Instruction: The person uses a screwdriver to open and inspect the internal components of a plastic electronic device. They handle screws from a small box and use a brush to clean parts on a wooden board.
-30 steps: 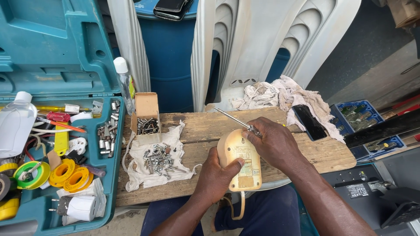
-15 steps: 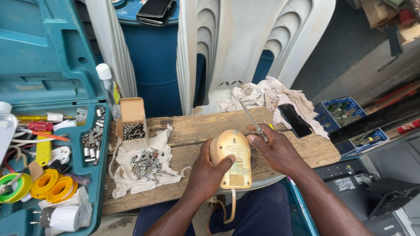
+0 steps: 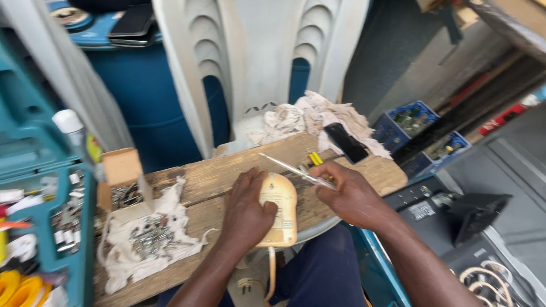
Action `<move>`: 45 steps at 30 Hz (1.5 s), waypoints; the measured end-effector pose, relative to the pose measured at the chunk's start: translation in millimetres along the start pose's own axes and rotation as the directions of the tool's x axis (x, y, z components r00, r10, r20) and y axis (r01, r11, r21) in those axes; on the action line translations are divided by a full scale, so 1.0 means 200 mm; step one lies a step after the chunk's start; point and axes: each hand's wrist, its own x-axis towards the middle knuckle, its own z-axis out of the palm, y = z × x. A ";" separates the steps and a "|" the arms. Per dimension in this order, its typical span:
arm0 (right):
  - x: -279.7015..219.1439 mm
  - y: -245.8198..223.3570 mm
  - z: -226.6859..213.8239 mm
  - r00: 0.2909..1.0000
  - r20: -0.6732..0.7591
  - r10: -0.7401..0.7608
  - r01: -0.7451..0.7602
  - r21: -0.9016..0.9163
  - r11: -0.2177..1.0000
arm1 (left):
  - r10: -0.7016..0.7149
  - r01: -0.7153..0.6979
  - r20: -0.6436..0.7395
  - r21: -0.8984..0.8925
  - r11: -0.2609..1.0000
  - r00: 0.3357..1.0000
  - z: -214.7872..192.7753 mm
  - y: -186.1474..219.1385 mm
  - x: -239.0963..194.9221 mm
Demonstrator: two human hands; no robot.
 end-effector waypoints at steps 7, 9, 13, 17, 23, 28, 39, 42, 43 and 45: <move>-0.01 0.04 -0.08 0.989 -0.073 -0.130 0.134 0.053 0.990 | -0.106 0.105 -0.017 -0.042 0.994 0.994 0.07 -0.03 0.17; -0.03 0.00 -0.09 0.980 -0.151 -0.126 0.152 0.172 0.973 | -0.122 0.125 0.040 -0.071 0.990 0.992 0.04 0.01 0.16; -0.03 -0.01 -0.08 0.964 -0.231 -0.133 0.191 0.252 0.949 | -0.129 0.135 0.063 -0.096 0.986 0.990 0.09 -0.09 0.22; -0.02 0.04 -0.05 0.928 -0.320 -0.190 0.318 0.414 0.853 | -0.204 0.221 0.096 -0.226 0.949 0.974 0.03 0.00 0.22; -0.03 -0.07 -0.07 0.853 -0.375 -0.363 0.477 0.278 0.834 | -0.190 0.202 0.073 -0.244 0.949 0.979 0.03 0.00 0.24; 0.00 -0.13 -0.07 0.813 -0.356 -0.460 0.519 0.087 0.850 | -0.166 0.186 0.097 -0.249 0.950 0.981 -0.02 0.05 0.23; 0.02 -0.20 -0.08 0.799 -0.273 -0.536 0.501 -0.189 0.844 | -0.185 0.206 0.113 -0.216 0.954 0.976 -0.05 0.08 0.21; 0.03 -0.19 -0.08 0.800 -0.240 -0.550 0.511 -0.208 0.834 | -0.169 0.189 0.109 -0.208 0.960 0.980 -0.03 0.06 0.22; 0.03 -0.19 -0.09 0.802 -0.238 -0.547 0.509 -0.205 0.836 | -0.172 0.192 0.112 -0.207 0.959 0.979 -0.03 0.07 0.21; 0.04 -0.20 -0.10 0.803 -0.215 -0.556 0.517 -0.214 0.829 | -0.179 0.200 0.111 -0.215 0.956 0.978 -0.04 0.07 0.21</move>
